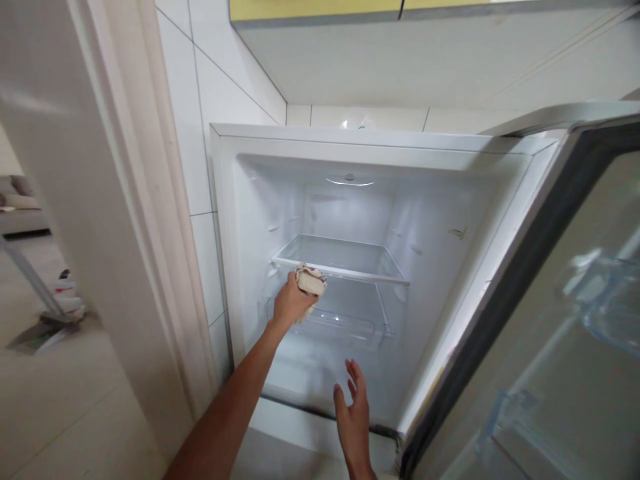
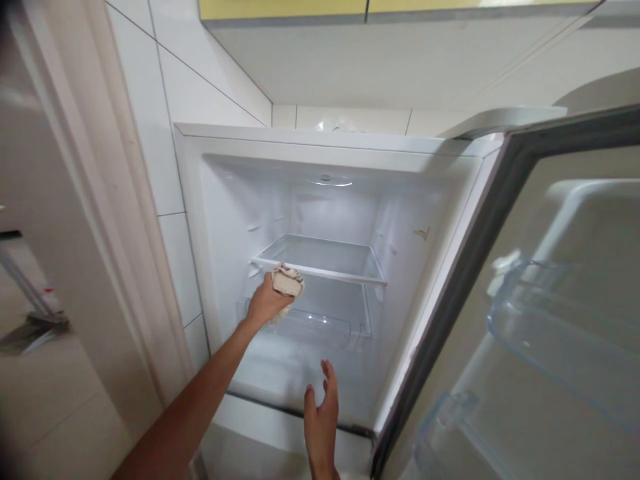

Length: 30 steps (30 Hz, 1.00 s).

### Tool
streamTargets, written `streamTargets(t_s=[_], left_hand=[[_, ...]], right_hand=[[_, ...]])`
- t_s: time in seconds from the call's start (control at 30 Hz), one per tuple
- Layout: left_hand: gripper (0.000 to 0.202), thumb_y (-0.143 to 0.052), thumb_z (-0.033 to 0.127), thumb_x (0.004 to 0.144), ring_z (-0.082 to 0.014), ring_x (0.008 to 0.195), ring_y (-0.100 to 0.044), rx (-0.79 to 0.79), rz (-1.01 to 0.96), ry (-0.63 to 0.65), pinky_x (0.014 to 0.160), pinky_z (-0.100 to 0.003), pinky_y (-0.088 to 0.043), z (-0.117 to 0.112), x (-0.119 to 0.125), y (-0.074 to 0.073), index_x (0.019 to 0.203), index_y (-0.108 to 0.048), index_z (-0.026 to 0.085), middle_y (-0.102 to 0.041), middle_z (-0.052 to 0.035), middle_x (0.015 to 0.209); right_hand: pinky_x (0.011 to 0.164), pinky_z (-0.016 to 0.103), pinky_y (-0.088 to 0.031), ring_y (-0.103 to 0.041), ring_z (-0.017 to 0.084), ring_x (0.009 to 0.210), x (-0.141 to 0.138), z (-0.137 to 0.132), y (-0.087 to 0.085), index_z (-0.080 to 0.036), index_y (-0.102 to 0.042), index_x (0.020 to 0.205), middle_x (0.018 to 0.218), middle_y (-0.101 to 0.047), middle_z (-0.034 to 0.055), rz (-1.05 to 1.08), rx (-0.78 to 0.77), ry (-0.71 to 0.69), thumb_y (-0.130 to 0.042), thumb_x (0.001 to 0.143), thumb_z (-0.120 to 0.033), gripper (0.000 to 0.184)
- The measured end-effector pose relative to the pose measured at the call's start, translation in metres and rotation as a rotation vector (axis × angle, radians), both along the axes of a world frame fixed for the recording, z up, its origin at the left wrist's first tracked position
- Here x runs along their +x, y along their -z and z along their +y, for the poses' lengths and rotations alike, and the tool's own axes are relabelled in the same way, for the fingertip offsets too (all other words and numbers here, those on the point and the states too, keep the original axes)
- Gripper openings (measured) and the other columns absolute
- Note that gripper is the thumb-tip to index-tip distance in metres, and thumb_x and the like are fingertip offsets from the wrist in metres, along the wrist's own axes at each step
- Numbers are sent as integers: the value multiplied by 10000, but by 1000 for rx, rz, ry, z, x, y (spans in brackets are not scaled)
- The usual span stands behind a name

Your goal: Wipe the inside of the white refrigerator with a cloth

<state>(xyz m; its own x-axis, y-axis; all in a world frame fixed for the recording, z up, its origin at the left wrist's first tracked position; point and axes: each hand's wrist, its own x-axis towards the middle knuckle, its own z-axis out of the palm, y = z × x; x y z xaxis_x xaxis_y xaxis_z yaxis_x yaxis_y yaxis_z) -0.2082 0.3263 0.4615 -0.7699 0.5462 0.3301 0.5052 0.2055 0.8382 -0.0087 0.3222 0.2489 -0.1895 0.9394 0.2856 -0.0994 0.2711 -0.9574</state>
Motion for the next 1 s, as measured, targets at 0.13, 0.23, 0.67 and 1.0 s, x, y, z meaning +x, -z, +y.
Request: streamTargets(t_s=[0.13, 0.23, 0.67, 1.0], left_hand=[[641, -786, 429, 717, -349, 1128, -709, -420, 231, -3, 851, -384, -536, 24, 0, -17, 1218, -467, 186, -731, -192, 1191], [646, -734, 455, 746, -335, 1117, -717, -496, 288, -17, 839, -370, -539, 30, -2, -20, 1254, -458, 166, -732, -191, 1185], [809, -790, 518, 623, -294, 1135, -715, -767, 427, 544, 881, -327, -565, 109, -11, 12, 1328, -541, 209, -738, -115, 1255], [572, -857, 324, 601, -281, 1085, -713, -695, 542, 871, 920, -324, -556, 199, 9, 34, 1146, -697, 258, -765, -60, 1195]], right_hand=[[1186, 639, -364, -492, 351, 1411, 3, 15, 16, -155, -512, 1396, 1507, -534, 194, -17, -22, 64, -567, 848, -509, 655], [1183, 617, -378, -475, 337, 1419, -8, 14, 5, -149, -515, 1376, 1500, -530, 197, 15, -24, 80, -564, 856, -511, 636], [891, 456, -625, -716, 248, 1003, -27, 46, -89, -223, -471, 1207, 1160, -637, 81, 440, -448, 21, -815, 622, -713, 837], [722, 355, -668, -746, 195, 735, -54, 65, -90, -182, -528, 1011, 856, -739, 36, 535, -474, 211, -887, 587, -622, 709]])
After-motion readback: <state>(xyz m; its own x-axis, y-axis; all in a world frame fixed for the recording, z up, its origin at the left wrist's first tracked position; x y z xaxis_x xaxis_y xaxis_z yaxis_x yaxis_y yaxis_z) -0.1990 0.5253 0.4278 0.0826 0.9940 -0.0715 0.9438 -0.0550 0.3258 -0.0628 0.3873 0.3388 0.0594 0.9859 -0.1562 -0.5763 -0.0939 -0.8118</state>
